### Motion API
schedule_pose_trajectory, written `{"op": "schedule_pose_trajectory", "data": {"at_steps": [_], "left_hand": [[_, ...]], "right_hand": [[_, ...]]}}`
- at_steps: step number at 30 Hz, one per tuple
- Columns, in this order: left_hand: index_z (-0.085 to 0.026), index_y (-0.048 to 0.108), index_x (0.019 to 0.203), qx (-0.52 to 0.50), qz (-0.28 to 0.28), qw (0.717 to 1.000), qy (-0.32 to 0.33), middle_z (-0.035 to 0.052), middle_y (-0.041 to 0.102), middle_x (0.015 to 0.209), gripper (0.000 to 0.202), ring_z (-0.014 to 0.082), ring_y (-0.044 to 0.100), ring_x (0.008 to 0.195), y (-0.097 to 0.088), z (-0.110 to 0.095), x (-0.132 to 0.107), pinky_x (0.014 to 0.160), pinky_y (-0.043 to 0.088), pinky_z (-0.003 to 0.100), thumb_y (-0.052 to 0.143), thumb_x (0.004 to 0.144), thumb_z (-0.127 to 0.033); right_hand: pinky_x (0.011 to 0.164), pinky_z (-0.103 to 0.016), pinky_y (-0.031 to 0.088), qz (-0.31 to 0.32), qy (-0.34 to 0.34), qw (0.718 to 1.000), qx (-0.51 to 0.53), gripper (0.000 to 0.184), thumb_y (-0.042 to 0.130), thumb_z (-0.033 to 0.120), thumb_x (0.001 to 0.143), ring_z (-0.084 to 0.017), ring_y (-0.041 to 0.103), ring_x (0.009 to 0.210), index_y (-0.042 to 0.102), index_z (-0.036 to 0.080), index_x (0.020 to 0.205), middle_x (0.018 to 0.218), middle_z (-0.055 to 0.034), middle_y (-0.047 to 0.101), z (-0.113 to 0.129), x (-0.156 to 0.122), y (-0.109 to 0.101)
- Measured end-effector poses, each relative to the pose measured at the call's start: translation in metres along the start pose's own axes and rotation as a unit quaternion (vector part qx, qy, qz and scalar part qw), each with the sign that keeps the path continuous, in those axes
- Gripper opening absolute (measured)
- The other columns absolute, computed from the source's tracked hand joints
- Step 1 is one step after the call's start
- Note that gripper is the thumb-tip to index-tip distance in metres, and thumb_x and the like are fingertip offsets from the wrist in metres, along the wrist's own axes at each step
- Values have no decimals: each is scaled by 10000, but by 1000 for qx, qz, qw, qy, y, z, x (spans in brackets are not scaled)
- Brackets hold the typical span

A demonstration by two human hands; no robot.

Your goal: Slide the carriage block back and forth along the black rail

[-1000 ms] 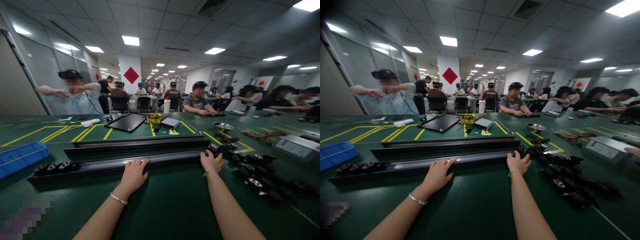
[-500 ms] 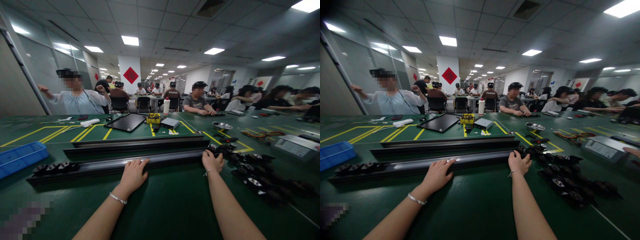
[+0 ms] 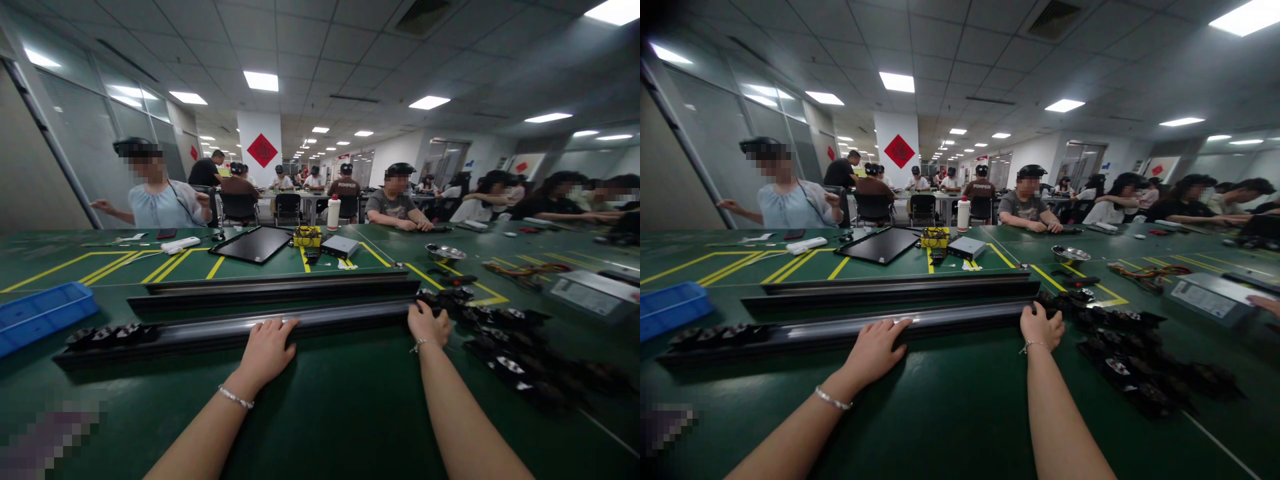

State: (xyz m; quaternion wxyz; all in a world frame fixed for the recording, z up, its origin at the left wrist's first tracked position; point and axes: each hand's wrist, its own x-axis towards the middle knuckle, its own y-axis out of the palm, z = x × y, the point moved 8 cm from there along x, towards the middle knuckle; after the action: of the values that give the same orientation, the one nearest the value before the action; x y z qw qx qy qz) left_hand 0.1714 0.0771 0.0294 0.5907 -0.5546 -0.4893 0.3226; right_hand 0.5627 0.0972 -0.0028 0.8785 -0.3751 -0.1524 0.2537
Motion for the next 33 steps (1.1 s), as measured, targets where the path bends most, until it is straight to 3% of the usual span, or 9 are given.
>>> {"op": "schedule_pose_trajectory", "data": {"at_steps": [8,16,23,33], "left_hand": [[-331,382,1254,4,4,1000,-3,38,552,1064,493,207,474,1015,0,0,0,877,295,356,435,765,-357],[-334,381,1257,-7,11,1000,-6,36,546,1082,494,211,468,1031,-1,0,0,885,299,365,436,766,-351],[-329,385,1259,-5,19,1000,-11,39,550,1074,499,210,470,1023,-1,0,0,885,299,361,441,763,-344],[-332,388,1252,-5,5,1000,0,35,551,1084,495,210,473,1024,-2,-1,-1,877,308,365,455,762,-344]], "right_hand": [[973,-491,262,60,32,998,-9,537,333,551,760,-326,272,1247,401,396,1270,1404,-49,228,-7,13,-5],[909,-541,295,62,15,998,-4,568,316,552,750,-357,334,1196,381,389,1290,1351,-79,334,-18,35,-4],[866,-537,309,49,1,999,-1,555,352,528,730,-354,383,1148,422,380,1261,1299,-98,405,-19,40,-4],[887,-557,296,70,-11,997,-31,571,314,520,759,-349,386,1152,336,390,1314,1287,-91,420,-10,37,-2]]}}
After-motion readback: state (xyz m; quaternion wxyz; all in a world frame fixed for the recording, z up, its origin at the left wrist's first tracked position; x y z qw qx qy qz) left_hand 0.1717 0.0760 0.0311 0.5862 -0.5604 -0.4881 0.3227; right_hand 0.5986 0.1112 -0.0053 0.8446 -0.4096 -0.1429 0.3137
